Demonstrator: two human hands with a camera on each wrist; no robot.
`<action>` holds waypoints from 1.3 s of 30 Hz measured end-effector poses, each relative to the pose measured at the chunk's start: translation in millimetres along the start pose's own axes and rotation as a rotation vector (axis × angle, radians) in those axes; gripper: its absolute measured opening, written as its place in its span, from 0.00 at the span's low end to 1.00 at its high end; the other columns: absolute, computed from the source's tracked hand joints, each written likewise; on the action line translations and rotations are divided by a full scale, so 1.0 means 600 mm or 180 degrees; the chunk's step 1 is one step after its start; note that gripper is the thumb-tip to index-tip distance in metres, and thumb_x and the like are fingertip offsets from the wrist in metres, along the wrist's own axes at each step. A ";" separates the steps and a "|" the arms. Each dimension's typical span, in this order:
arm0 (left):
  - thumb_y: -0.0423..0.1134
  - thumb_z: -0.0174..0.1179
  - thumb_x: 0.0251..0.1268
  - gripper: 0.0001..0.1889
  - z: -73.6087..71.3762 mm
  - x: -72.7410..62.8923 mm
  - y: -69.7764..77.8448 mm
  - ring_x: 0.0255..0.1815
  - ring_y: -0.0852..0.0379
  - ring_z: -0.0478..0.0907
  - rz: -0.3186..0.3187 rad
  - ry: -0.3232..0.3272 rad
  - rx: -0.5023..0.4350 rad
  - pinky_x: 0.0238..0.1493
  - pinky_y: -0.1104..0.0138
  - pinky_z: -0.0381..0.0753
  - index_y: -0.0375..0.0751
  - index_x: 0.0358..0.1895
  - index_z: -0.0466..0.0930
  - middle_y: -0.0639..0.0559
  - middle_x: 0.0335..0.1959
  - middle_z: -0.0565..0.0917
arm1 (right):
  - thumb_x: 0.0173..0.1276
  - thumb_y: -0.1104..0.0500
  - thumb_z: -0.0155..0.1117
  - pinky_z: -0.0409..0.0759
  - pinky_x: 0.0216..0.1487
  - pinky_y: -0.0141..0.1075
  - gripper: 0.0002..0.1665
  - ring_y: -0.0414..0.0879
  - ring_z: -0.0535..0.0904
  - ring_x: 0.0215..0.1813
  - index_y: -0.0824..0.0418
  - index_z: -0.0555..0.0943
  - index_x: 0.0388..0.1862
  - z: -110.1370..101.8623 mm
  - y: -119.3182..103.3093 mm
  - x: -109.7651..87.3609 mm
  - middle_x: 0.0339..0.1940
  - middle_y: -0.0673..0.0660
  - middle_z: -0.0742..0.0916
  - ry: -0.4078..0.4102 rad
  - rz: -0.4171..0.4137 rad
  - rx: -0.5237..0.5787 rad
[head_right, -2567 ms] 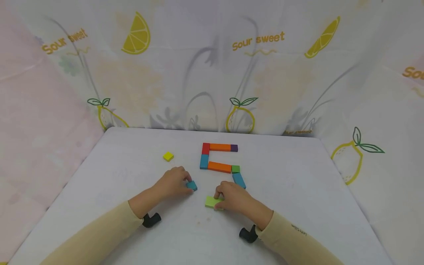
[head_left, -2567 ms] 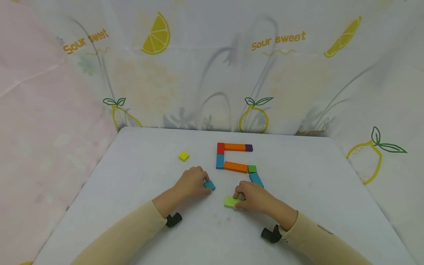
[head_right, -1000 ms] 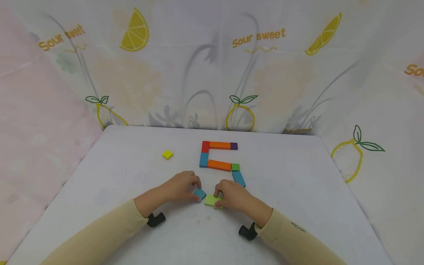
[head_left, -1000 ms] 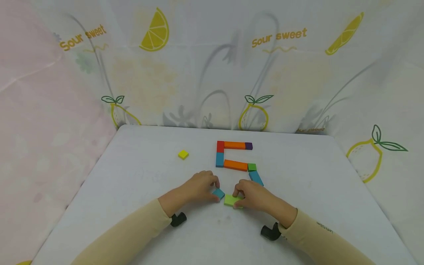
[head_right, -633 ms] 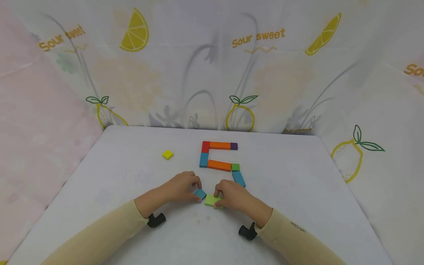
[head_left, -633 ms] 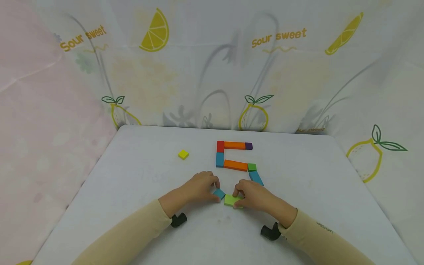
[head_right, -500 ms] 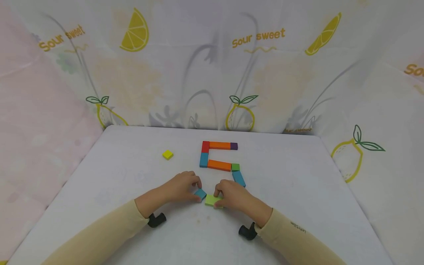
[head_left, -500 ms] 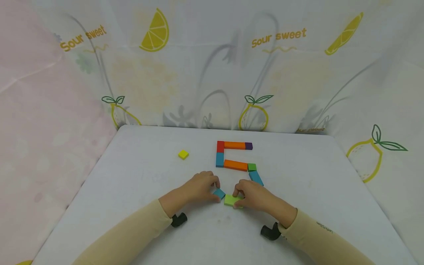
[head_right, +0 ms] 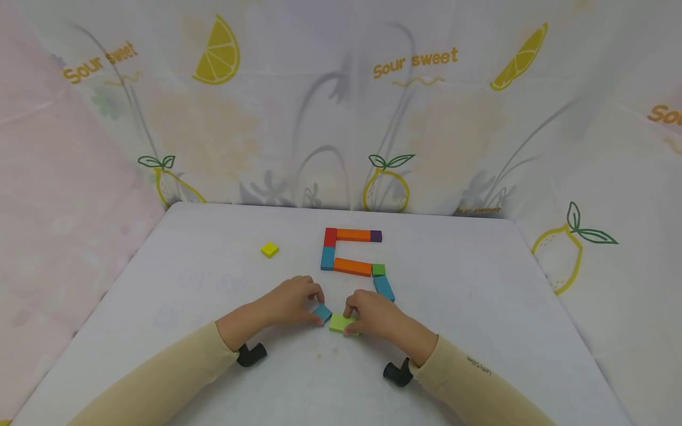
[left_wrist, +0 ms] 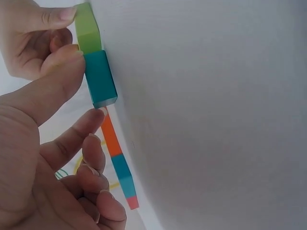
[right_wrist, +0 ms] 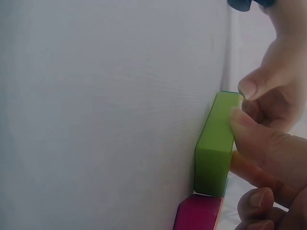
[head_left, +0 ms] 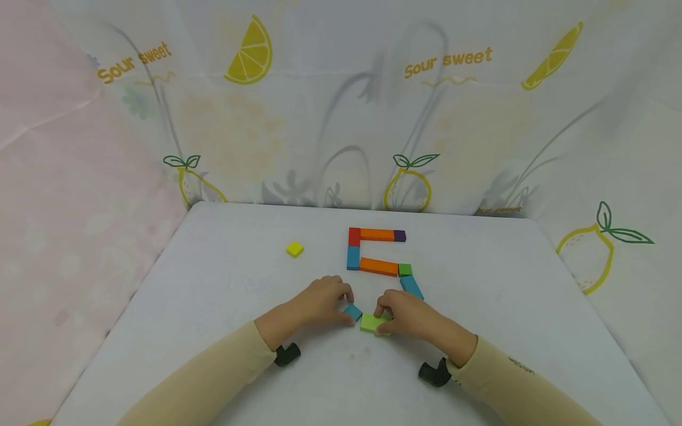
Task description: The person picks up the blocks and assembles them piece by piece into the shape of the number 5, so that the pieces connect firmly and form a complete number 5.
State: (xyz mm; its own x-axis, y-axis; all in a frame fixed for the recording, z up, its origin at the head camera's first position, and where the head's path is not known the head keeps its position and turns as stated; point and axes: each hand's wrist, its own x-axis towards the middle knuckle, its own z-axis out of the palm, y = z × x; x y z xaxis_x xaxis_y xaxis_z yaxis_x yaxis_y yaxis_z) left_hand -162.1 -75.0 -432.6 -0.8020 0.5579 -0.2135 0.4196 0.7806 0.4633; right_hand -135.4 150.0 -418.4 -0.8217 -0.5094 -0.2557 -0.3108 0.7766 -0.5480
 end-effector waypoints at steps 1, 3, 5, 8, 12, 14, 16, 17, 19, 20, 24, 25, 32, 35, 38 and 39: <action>0.54 0.75 0.54 0.20 -0.001 0.000 -0.001 0.45 0.58 0.72 -0.0012 -0.0005 -0.0020 0.49 0.62 0.73 0.52 0.46 0.83 0.58 0.40 0.77 | 0.57 0.58 0.79 0.73 0.37 0.37 0.11 0.44 0.72 0.35 0.56 0.85 0.36 0.000 0.000 0.000 0.32 0.46 0.80 -0.0002 -0.0002 -0.0007; 0.55 0.75 0.54 0.21 -0.003 0.000 -0.004 0.45 0.58 0.72 -0.0043 -0.0004 -0.0057 0.48 0.63 0.74 0.52 0.47 0.83 0.58 0.40 0.77 | 0.58 0.58 0.79 0.73 0.37 0.37 0.11 0.44 0.72 0.35 0.56 0.85 0.36 0.001 0.001 0.000 0.33 0.46 0.80 -0.0007 0.0003 -0.0010; 0.55 0.75 0.54 0.21 -0.007 -0.002 -0.007 0.45 0.58 0.72 -0.0081 0.0009 -0.0116 0.47 0.63 0.75 0.52 0.48 0.83 0.58 0.40 0.77 | 0.58 0.58 0.79 0.73 0.37 0.37 0.11 0.44 0.72 0.35 0.56 0.85 0.37 0.001 0.001 0.000 0.33 0.46 0.81 -0.0017 0.0006 -0.0010; 0.53 0.75 0.55 0.20 -0.015 -0.004 -0.014 0.45 0.57 0.72 -0.0124 0.0082 -0.0162 0.46 0.64 0.75 0.52 0.48 0.84 0.57 0.40 0.77 | 0.58 0.57 0.79 0.74 0.38 0.37 0.11 0.44 0.72 0.35 0.55 0.85 0.37 0.001 0.000 0.000 0.33 0.46 0.80 -0.0027 0.0035 -0.0015; 0.51 0.74 0.57 0.18 -0.029 -0.005 -0.027 0.45 0.57 0.72 -0.0177 0.0222 -0.0168 0.46 0.64 0.75 0.51 0.47 0.84 0.56 0.40 0.78 | 0.57 0.57 0.79 0.74 0.38 0.37 0.11 0.44 0.72 0.35 0.55 0.85 0.37 0.001 0.000 0.002 0.32 0.45 0.80 -0.0020 0.0079 -0.0006; 0.51 0.74 0.57 0.17 -0.037 -0.005 -0.035 0.45 0.56 0.72 -0.0218 0.0285 -0.0173 0.47 0.64 0.75 0.51 0.48 0.84 0.55 0.41 0.78 | 0.57 0.57 0.79 0.74 0.38 0.37 0.11 0.44 0.72 0.35 0.55 0.85 0.36 0.002 0.001 0.002 0.32 0.46 0.80 -0.0005 0.0082 -0.0001; 0.50 0.74 0.58 0.17 -0.045 -0.005 -0.043 0.45 0.56 0.72 -0.0259 0.0348 -0.0183 0.47 0.64 0.75 0.50 0.48 0.84 0.54 0.42 0.78 | 0.57 0.57 0.80 0.74 0.37 0.36 0.11 0.44 0.72 0.35 0.55 0.85 0.36 0.003 0.002 0.002 0.31 0.46 0.80 0.0012 0.0086 0.0005; 0.50 0.73 0.58 0.17 -0.048 -0.006 -0.048 0.45 0.55 0.72 -0.0285 0.0380 -0.0199 0.47 0.64 0.76 0.50 0.48 0.84 0.53 0.42 0.78 | 0.57 0.58 0.80 0.74 0.37 0.36 0.11 0.44 0.72 0.35 0.55 0.85 0.36 0.003 0.002 0.001 0.31 0.46 0.79 0.0016 0.0081 0.0004; 0.49 0.73 0.59 0.17 -0.056 -0.008 -0.059 0.46 0.54 0.73 -0.0329 0.0460 -0.0228 0.47 0.63 0.76 0.48 0.49 0.84 0.52 0.43 0.78 | 0.57 0.58 0.80 0.73 0.37 0.36 0.11 0.44 0.71 0.35 0.55 0.85 0.36 0.005 0.002 0.001 0.31 0.46 0.79 0.0021 0.0067 0.0002; 0.49 0.72 0.60 0.17 -0.059 -0.008 -0.065 0.46 0.54 0.73 -0.0353 0.0507 -0.0236 0.47 0.62 0.77 0.48 0.49 0.84 0.51 0.44 0.78 | 0.57 0.58 0.80 0.73 0.37 0.36 0.11 0.44 0.71 0.35 0.55 0.85 0.36 0.005 0.002 0.001 0.31 0.46 0.79 0.0023 0.0067 -0.0002; 0.48 0.72 0.61 0.18 -0.072 -0.008 -0.093 0.47 0.51 0.74 -0.0401 0.0754 -0.0277 0.49 0.58 0.77 0.45 0.51 0.83 0.48 0.45 0.79 | 0.57 0.58 0.79 0.72 0.37 0.37 0.11 0.44 0.71 0.35 0.55 0.84 0.35 0.005 0.002 0.001 0.30 0.47 0.78 0.0017 0.0071 -0.0015; 0.47 0.71 0.61 0.19 -0.075 -0.008 -0.101 0.47 0.50 0.74 -0.0409 0.0813 -0.0277 0.49 0.57 0.76 0.44 0.52 0.83 0.47 0.45 0.79 | 0.57 0.58 0.79 0.72 0.37 0.37 0.11 0.44 0.71 0.35 0.55 0.84 0.35 0.005 0.002 0.000 0.30 0.47 0.78 0.0017 0.0075 -0.0027; 0.44 0.70 0.63 0.21 -0.100 -0.004 -0.147 0.49 0.44 0.75 -0.0535 0.1074 -0.0340 0.53 0.52 0.75 0.39 0.57 0.82 0.41 0.48 0.79 | 0.58 0.58 0.79 0.72 0.37 0.37 0.11 0.44 0.71 0.35 0.55 0.84 0.35 0.004 0.001 0.000 0.30 0.47 0.78 0.0009 0.0055 -0.0027; 0.42 0.70 0.63 0.22 -0.108 -0.003 -0.161 0.50 0.42 0.75 -0.0658 0.1103 -0.0363 0.54 0.51 0.75 0.39 0.59 0.81 0.39 0.49 0.79 | 0.58 0.58 0.79 0.72 0.37 0.37 0.11 0.44 0.71 0.35 0.55 0.84 0.35 0.005 0.001 0.000 0.30 0.47 0.78 0.0016 0.0062 -0.0051; 0.41 0.70 0.63 0.24 -0.112 0.000 -0.174 0.53 0.41 0.74 -0.0838 0.1042 -0.0388 0.56 0.50 0.73 0.40 0.62 0.79 0.38 0.52 0.77 | 0.57 0.58 0.79 0.71 0.37 0.38 0.11 0.44 0.71 0.35 0.55 0.84 0.35 0.004 0.000 0.001 0.30 0.47 0.78 0.0023 0.0070 -0.0077; 0.41 0.70 0.64 0.25 -0.112 0.001 -0.179 0.53 0.41 0.73 -0.0900 0.1009 -0.0400 0.57 0.50 0.73 0.41 0.63 0.79 0.38 0.52 0.77 | 0.57 0.58 0.79 0.71 0.37 0.38 0.11 0.44 0.71 0.35 0.55 0.84 0.35 0.005 0.000 0.001 0.30 0.47 0.78 0.0021 0.0073 -0.0086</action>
State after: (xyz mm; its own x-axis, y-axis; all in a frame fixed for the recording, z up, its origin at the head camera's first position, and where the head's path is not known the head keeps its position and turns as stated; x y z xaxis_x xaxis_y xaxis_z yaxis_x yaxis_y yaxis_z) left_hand -236.2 -177.4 -424.5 -0.9768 0.1981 -0.0817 0.1258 0.8388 0.5297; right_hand -134.4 148.7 -420.7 -0.8319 -0.4888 -0.2627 -0.3045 0.7978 -0.5203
